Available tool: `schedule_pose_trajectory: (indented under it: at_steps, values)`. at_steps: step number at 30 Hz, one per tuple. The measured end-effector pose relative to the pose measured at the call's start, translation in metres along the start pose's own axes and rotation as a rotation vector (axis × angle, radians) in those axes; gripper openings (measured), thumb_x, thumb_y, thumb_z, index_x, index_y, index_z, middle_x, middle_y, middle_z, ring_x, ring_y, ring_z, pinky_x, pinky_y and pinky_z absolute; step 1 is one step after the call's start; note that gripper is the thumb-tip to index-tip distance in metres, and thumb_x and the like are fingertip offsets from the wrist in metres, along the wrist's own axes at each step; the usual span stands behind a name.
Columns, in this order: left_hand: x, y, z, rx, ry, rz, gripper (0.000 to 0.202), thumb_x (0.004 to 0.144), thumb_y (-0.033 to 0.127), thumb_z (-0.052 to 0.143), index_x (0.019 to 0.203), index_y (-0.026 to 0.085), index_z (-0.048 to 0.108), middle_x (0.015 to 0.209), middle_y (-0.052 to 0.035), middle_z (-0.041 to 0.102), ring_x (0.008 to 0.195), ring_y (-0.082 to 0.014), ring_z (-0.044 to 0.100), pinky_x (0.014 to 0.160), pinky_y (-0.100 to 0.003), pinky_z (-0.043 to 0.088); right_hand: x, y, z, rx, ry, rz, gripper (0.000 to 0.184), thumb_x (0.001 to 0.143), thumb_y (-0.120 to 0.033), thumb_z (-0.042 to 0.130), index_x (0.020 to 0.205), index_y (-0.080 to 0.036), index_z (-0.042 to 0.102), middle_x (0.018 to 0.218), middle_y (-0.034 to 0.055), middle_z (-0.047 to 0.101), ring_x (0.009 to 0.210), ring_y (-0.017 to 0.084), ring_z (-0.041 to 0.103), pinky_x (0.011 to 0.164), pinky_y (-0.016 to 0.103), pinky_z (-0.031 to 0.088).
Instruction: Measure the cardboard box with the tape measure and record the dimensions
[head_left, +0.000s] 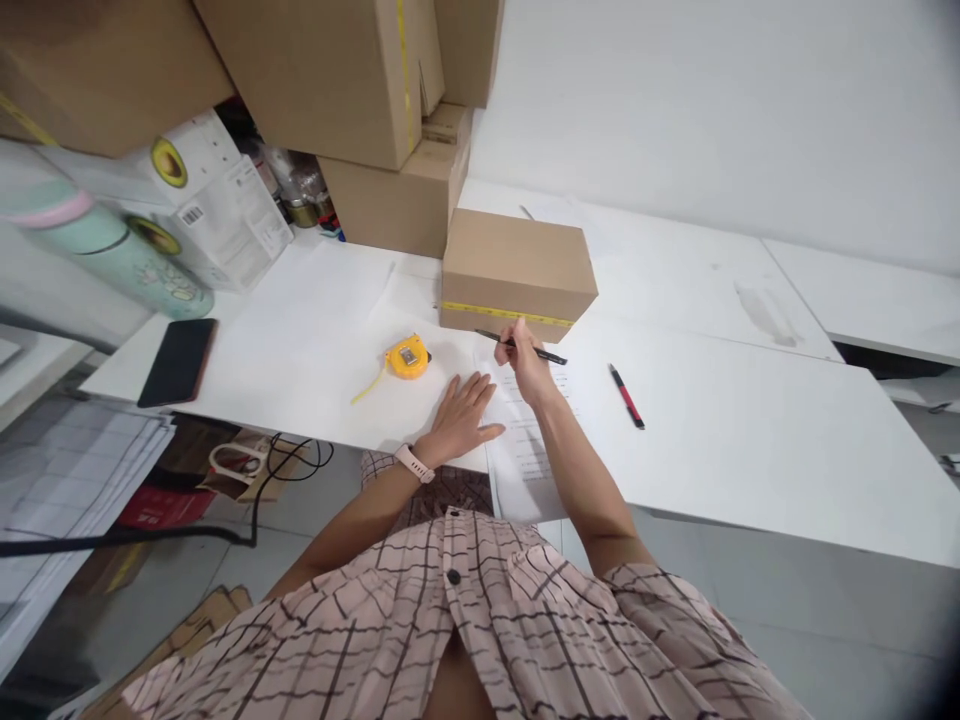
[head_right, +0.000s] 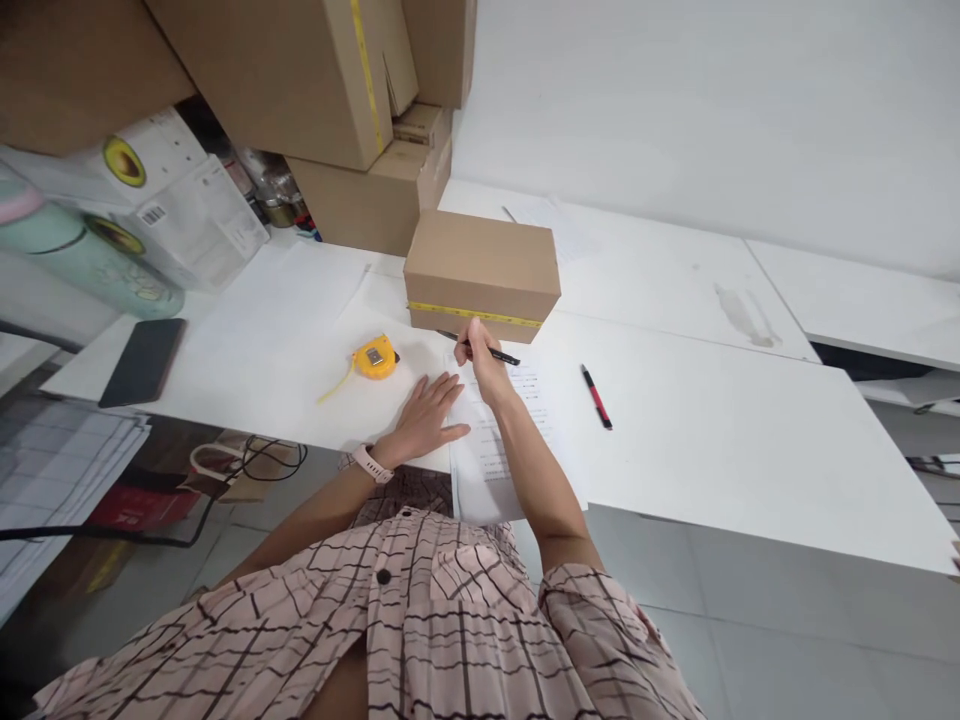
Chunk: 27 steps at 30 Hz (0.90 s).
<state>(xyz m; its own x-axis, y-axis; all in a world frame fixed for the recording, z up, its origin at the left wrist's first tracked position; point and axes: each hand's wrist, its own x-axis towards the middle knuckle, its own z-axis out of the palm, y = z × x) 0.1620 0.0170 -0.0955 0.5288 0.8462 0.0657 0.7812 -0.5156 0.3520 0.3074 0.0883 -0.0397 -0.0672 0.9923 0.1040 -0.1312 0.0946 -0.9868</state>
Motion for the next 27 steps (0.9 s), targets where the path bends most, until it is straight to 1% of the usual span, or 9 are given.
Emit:
schedule_pose_trajectory:
  at_steps: [2, 4, 8, 12, 15, 18, 20, 24, 27]
  values:
    - [0.000, 0.000, 0.000, -0.014, 0.009, -0.002, 0.067, 0.093, 0.051, 0.054, 0.147, 0.015, 0.040, 0.160, -0.0158, 0.034, 0.151, -0.0300, 0.024, 0.123, -0.055, 0.011, 0.011, 0.021, 0.008, 0.031, -0.033, 0.071, 0.063, 0.085, -0.081, 0.040, 0.093, -0.024, 0.064, 0.069, 0.0019, 0.064, 0.076, 0.019, 0.065, 0.077, 0.035, 0.053]
    - [-0.001, 0.000, 0.001, -0.021, 0.017, -0.004, 0.066, 0.092, 0.052, 0.054, 0.146, 0.015, 0.041, 0.161, -0.0158, 0.032, 0.152, -0.0303, 0.024, 0.123, -0.054, 0.011, 0.017, 0.040, 0.009, 0.003, -0.039, 0.110, 0.061, 0.081, -0.079, 0.051, 0.101, -0.023, 0.066, 0.083, 0.0048, 0.070, 0.088, 0.021, 0.067, 0.083, 0.035, 0.053]
    - [-0.001, 0.001, 0.001, -0.012, 0.024, -0.020, 0.069, 0.089, 0.054, 0.058, 0.143, 0.014, 0.043, 0.162, -0.0184, 0.028, 0.152, -0.0318, 0.021, 0.123, -0.053, 0.012, 0.017, 0.064, 0.001, -0.107, 0.076, 0.065, 0.043, 0.072, -0.062, 0.073, 0.083, -0.021, 0.067, 0.075, 0.0012, 0.066, 0.076, 0.017, 0.062, 0.076, 0.031, 0.050]
    - [0.002, 0.002, 0.001, -0.003, 0.040, -0.051, 0.063, 0.088, 0.052, 0.061, 0.138, 0.014, 0.048, 0.160, -0.0198, 0.030, 0.150, -0.0331, 0.025, 0.122, -0.054, 0.016, 0.012, 0.066, -0.003, -0.173, 0.153, -0.019, 0.038, 0.072, -0.055, 0.075, 0.072, -0.021, 0.057, 0.068, -0.0032, 0.058, 0.065, 0.012, 0.052, 0.068, 0.028, 0.047]
    - [0.004, 0.002, 0.002, -0.004, 0.057, -0.064, 0.059, 0.088, 0.050, 0.062, 0.135, 0.015, 0.050, 0.160, -0.0201, 0.030, 0.148, -0.0346, 0.028, 0.120, -0.054, 0.020, 0.011, 0.062, -0.004, -0.193, 0.189, 0.002, 0.034, 0.081, -0.056, 0.064, 0.082, -0.022, 0.058, 0.068, -0.0036, 0.057, 0.066, 0.013, 0.054, 0.069, 0.028, 0.047]
    - [0.004, 0.002, 0.003, -0.014, 0.064, -0.071, 0.061, 0.088, 0.050, 0.062, 0.137, 0.016, 0.048, 0.160, -0.0190, 0.031, 0.148, -0.0348, 0.028, 0.120, -0.054, 0.021, 0.012, 0.062, -0.006, -0.167, 0.103, 0.049, 0.038, 0.083, -0.058, 0.061, 0.095, -0.022, 0.062, 0.081, 0.0009, 0.067, 0.078, 0.016, 0.063, 0.077, 0.031, 0.050]
    - [0.004, 0.002, 0.003, -0.023, 0.062, -0.085, 0.067, 0.088, 0.050, 0.062, 0.141, 0.012, 0.044, 0.160, -0.0207, 0.030, 0.149, -0.0350, 0.027, 0.121, -0.053, 0.019, 0.011, 0.062, -0.006, -0.181, 0.064, 0.039, 0.038, 0.079, -0.056, 0.067, 0.091, -0.020, 0.064, 0.087, 0.0031, 0.069, 0.083, 0.017, 0.063, 0.080, 0.031, 0.050]
    - [0.005, 0.003, 0.002, -0.037, 0.054, -0.097, 0.075, 0.088, 0.050, 0.062, 0.145, 0.006, 0.038, 0.159, -0.0233, 0.030, 0.149, -0.0353, 0.025, 0.122, -0.051, 0.016, 0.008, 0.063, -0.003, -0.302, 0.146, -0.028, 0.035, 0.082, -0.054, 0.064, 0.074, -0.020, 0.056, 0.072, -0.0009, 0.061, 0.068, 0.013, 0.054, 0.070, 0.028, 0.046]
    - [0.005, 0.004, 0.001, -0.029, 0.054, -0.101, 0.074, 0.089, 0.050, 0.060, 0.145, 0.008, 0.038, 0.158, -0.0219, 0.033, 0.149, -0.0349, 0.026, 0.122, -0.052, 0.018, 0.006, 0.063, -0.002, -0.310, 0.131, -0.045, 0.033, 0.084, -0.053, 0.063, 0.080, -0.021, 0.056, 0.074, -0.0017, 0.060, 0.066, 0.012, 0.052, 0.067, 0.027, 0.045]
